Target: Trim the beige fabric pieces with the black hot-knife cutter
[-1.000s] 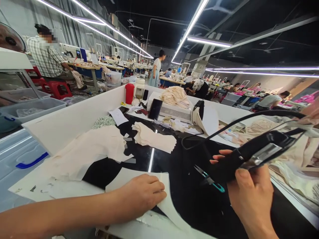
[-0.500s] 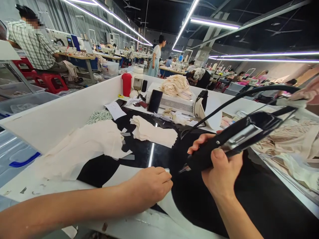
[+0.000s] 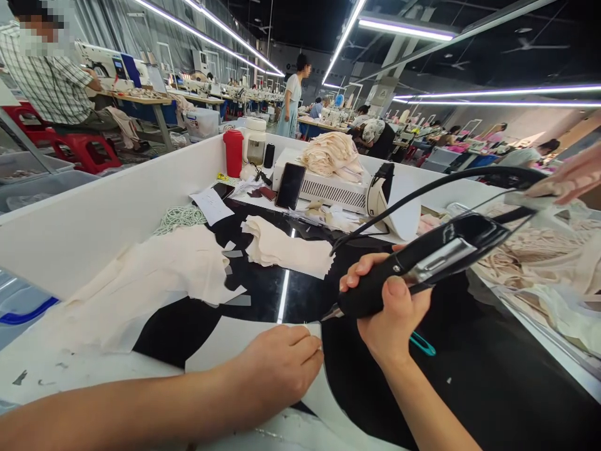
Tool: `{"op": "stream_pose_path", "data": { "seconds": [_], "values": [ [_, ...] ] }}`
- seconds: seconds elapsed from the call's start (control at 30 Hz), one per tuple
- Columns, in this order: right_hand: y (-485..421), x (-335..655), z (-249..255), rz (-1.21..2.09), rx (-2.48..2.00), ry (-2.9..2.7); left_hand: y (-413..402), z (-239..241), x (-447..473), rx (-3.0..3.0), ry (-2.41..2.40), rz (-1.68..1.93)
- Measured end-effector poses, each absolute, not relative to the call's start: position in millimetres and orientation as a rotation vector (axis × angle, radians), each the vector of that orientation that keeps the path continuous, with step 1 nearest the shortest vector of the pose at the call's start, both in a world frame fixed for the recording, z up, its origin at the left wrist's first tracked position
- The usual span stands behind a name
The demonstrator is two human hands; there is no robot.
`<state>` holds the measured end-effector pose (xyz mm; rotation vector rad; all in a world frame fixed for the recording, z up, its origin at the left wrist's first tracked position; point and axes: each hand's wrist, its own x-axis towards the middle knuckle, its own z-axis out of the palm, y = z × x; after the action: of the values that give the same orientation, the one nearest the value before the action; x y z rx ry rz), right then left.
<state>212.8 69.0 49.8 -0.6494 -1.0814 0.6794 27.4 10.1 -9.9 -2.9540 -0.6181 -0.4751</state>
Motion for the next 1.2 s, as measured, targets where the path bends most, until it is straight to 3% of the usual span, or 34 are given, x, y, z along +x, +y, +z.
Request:
{"op": "stream_pose_path", "data": {
  "seconds": [1.2],
  "values": [
    [64.1, 211.1, 45.1, 0.738, -0.632, -1.064, 7.3, -7.8, 22.0, -2.901, -0.658, -0.627]
  ]
}}
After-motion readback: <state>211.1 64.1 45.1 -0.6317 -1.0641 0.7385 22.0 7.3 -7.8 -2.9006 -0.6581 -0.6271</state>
